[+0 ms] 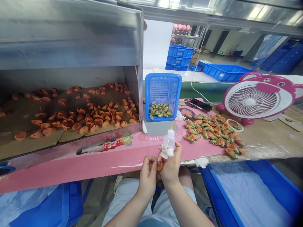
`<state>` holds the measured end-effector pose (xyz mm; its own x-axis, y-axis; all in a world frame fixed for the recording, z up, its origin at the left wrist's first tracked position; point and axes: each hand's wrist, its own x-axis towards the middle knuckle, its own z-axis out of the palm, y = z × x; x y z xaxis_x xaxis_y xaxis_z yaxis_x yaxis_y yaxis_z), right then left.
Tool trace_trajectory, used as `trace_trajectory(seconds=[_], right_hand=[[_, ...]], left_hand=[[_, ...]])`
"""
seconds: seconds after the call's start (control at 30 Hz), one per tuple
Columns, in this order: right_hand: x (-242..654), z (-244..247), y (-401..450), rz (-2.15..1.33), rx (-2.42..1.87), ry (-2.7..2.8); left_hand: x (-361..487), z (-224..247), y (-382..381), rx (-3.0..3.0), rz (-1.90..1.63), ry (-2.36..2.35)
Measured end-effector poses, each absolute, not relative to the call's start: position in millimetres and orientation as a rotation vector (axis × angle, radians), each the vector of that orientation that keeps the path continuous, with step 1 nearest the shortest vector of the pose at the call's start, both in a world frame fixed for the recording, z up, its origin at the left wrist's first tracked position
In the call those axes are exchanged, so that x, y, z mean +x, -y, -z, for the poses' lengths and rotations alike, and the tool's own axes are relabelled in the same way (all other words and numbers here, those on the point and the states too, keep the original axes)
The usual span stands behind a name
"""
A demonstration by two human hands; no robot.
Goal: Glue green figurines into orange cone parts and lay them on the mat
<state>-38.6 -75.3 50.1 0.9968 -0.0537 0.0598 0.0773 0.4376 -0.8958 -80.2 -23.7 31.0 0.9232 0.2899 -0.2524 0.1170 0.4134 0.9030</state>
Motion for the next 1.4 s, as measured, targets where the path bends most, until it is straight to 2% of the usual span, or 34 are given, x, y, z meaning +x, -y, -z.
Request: trace_trajectory(seconds=[0.33,0.53,0.63,0.77,0.97,1.17,1.4], right_hand=[[-47.6,-45.6,82.3,0.010,-1.077,0.127],[-50.2,-49.6,97.1,0.060,-1.174,0.151],[-50.0,-57.3,122.9,0.066,-1.358,0.216],[-56.8,-72.3,158.4,0.183,-1.608,0.286],[-77.5,-91.9,175.3,0.379,-1.740,0.366],[-86.5,-93.3,170.8,0.766,-1.887,0.687],[-86.9,-92.0,165.4,0.689,-1.836,0.838]], left_hand=[[-93.4,-46.1,19.7,0.950,0.158,-0.392],[-91.2,-42.9,13.7,0.900,0.084,-0.445],[-91.1,-48.7,3.4,1.013,0.020,-0.403],[-92.5,-58.2,-4.8,1.041,0.011,-0.307],[-97.4,-57.8,1.6,1.103,-0.038,-0.298],[-105.3,-60.8,2.8,1.294,-0.063,-0.250],[-108.2,-67.2,1.4,1.432,-0.092,-0.217]])
